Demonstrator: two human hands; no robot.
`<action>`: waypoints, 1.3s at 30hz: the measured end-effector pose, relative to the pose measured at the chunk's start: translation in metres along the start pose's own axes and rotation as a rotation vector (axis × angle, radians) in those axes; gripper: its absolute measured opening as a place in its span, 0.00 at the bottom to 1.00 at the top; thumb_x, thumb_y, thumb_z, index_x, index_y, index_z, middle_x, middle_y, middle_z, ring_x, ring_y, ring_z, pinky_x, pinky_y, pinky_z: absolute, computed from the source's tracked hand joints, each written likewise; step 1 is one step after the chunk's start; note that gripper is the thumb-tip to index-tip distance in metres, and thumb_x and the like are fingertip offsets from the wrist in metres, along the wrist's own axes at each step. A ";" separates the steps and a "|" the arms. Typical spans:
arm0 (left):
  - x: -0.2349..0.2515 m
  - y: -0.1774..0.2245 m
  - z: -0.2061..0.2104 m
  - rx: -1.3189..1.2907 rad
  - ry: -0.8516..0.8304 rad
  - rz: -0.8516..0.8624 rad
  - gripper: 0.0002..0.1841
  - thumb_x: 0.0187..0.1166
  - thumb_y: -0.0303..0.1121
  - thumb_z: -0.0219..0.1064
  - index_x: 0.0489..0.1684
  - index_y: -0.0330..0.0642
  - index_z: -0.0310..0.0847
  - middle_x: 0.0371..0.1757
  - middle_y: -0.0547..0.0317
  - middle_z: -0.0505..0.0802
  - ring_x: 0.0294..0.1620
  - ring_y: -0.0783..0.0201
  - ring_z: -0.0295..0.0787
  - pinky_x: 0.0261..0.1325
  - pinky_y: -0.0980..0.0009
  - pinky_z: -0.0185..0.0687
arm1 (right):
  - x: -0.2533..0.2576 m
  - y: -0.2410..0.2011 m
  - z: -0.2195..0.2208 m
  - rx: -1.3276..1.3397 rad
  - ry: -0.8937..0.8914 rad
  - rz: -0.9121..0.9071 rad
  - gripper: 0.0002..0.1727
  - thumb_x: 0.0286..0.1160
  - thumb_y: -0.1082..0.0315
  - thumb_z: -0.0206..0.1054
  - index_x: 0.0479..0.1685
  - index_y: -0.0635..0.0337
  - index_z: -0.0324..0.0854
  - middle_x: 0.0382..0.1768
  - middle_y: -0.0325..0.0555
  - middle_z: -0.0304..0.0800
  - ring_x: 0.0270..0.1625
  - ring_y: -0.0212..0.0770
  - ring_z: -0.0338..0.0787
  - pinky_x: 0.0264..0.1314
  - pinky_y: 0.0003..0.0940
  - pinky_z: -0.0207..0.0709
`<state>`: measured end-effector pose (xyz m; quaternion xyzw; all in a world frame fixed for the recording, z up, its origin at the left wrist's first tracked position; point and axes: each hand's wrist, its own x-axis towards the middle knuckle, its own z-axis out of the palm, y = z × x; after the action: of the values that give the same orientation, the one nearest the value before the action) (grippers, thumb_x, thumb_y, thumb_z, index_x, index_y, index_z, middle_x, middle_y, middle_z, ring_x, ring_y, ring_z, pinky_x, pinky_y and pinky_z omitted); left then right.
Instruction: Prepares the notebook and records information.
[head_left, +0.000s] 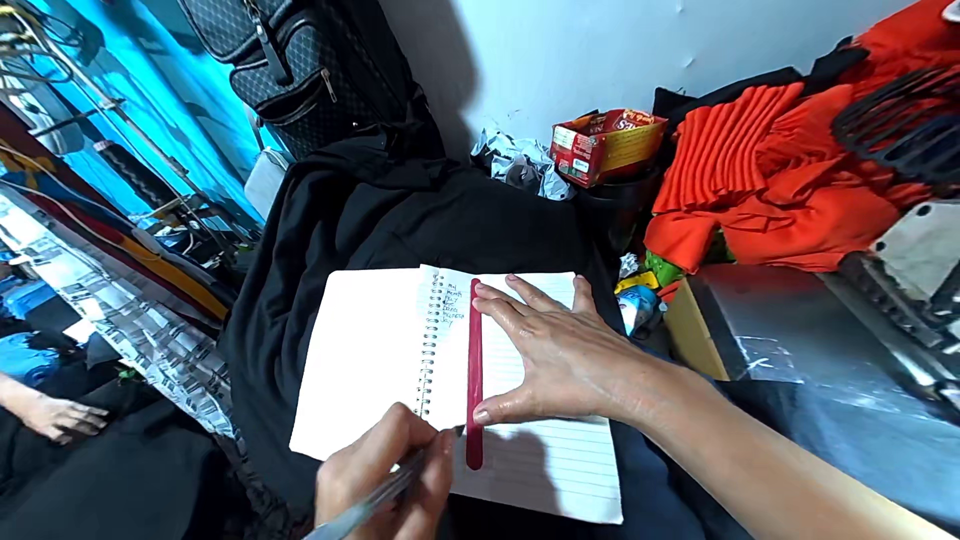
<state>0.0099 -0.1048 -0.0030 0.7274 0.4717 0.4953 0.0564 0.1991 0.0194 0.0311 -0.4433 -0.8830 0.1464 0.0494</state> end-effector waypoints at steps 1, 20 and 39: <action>0.001 0.001 -0.002 -0.007 0.054 0.007 0.12 0.88 0.38 0.61 0.37 0.41 0.79 0.26 0.65 0.88 0.27 0.82 0.86 0.31 0.86 0.84 | 0.000 0.000 -0.001 -0.002 -0.003 -0.003 0.68 0.49 0.21 0.74 0.95 0.47 0.52 0.95 0.38 0.50 0.97 0.55 0.39 0.82 0.84 0.22; -0.008 -0.049 0.025 0.390 0.117 0.141 0.13 0.89 0.42 0.59 0.56 0.49 0.86 0.56 0.54 0.95 0.75 0.62 0.83 0.86 0.60 0.65 | -0.015 0.017 0.000 -0.086 0.066 -0.021 0.69 0.48 0.15 0.66 0.96 0.44 0.53 0.95 0.36 0.51 0.97 0.53 0.38 0.84 0.82 0.20; -0.006 -0.041 0.023 0.407 0.082 0.111 0.11 0.87 0.38 0.60 0.54 0.49 0.88 0.55 0.51 0.95 0.75 0.61 0.83 0.86 0.60 0.64 | -0.014 0.017 0.000 -0.140 0.059 -0.066 0.68 0.51 0.15 0.64 0.95 0.50 0.54 0.94 0.39 0.53 0.97 0.52 0.44 0.86 0.80 0.24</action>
<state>0.0011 -0.0779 -0.0408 0.7279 0.5231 0.4212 -0.1380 0.2205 0.0175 0.0267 -0.4206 -0.9032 0.0693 0.0490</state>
